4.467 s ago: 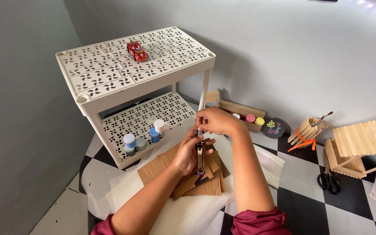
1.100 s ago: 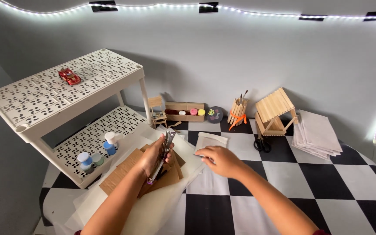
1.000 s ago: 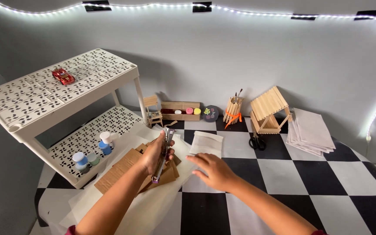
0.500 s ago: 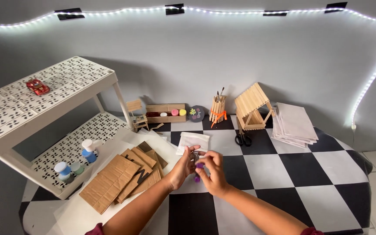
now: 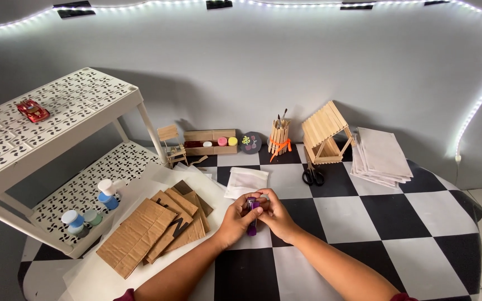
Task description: A person is seen wrapping cardboard pieces with white paper, securing the paper with a stapler, and then using scissors to trim the excess paper.
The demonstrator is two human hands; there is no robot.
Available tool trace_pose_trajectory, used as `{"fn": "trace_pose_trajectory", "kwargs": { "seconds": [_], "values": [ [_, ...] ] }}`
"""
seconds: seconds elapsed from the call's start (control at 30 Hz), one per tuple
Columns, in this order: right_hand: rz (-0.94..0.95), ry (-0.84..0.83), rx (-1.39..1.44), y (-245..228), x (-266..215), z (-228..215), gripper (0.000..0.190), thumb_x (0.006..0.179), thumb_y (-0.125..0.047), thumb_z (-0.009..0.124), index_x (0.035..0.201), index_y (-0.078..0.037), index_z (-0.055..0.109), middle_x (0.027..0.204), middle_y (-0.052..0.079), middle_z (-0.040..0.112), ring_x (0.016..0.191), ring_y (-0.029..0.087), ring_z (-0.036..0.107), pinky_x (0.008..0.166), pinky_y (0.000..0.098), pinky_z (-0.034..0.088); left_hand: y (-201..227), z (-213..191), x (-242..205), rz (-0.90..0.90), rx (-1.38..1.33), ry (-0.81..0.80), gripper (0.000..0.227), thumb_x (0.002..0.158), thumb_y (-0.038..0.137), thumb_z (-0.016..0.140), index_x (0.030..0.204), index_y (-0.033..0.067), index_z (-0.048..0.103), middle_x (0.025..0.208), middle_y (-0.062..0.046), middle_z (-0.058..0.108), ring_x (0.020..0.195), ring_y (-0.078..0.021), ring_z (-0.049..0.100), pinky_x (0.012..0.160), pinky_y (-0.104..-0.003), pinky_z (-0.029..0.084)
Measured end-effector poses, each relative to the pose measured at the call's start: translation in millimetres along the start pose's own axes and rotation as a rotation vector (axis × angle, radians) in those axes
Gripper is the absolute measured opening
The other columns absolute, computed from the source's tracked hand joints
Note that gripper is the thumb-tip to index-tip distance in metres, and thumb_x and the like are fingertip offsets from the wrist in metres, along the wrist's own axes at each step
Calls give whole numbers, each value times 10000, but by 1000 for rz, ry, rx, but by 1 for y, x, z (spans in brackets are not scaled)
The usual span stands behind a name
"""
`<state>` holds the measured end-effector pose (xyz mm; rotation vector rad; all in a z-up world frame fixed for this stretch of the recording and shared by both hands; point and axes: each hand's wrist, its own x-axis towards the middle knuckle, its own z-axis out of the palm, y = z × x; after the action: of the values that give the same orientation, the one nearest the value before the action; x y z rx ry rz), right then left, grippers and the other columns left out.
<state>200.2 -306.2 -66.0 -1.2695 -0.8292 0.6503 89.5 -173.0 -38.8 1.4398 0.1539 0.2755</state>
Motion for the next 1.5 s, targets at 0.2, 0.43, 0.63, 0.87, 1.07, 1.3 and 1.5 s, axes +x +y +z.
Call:
{"fn": "trace_pose_trajectory", "kwargs": {
  "seconds": [0.2,0.43,0.63,0.87,1.07,1.3,1.5],
  "values": [
    [0,55,-29,-17,-7,12,522,928,-46,687,1394,-147,474,892,74,689,799,96,622,750,242,560,9,6,-5,73,-30,10,432,935,140,743,1329,16,613,1155,-149,763,1025,-170,693,906,-322,575],
    [-41,-30,-53,-21,-6,8,658,906,-46,700,1483,-168,407,1070,85,687,880,97,638,776,253,561,-6,-2,-5,170,-119,-83,630,920,95,734,1471,-26,453,1364,-227,640,1223,-293,623,1020,-421,532],
    [-144,-40,-139,-29,-7,13,865,845,7,752,1548,-187,286,1328,84,582,1029,114,605,809,245,529,19,7,-17,323,-32,-96,791,847,-40,767,1520,-30,352,1420,-222,566,1309,-341,559,1076,-478,473],
    [-204,-80,-193,5,-2,-1,792,749,190,620,1408,-127,314,1018,104,609,877,188,593,713,305,515,40,8,-26,573,341,-32,581,837,11,773,1369,0,540,1251,-138,725,1295,-387,581,1145,-573,304],
    [-302,-131,-253,-9,-6,6,525,875,-111,756,1325,-69,489,1232,97,590,1088,196,627,913,307,546,36,2,-24,651,568,-78,613,940,414,681,1444,119,497,1484,-88,556,1538,-335,273,1238,-548,159],
    [-222,444,-191,-1,9,-14,213,923,-12,609,1124,-64,561,879,36,547,833,137,535,798,307,476,66,-14,-18,367,1051,280,451,949,165,645,1387,157,537,1551,-98,432,1437,-393,364,1168,-561,296],
    [-42,475,-620,-5,23,-38,148,874,-59,679,957,-56,557,752,123,592,734,246,642,750,354,552,44,-20,-4,-219,1380,133,476,1035,485,474,1465,287,419,1632,-102,279,1543,-331,193,1220,-493,178]
  ]
}}
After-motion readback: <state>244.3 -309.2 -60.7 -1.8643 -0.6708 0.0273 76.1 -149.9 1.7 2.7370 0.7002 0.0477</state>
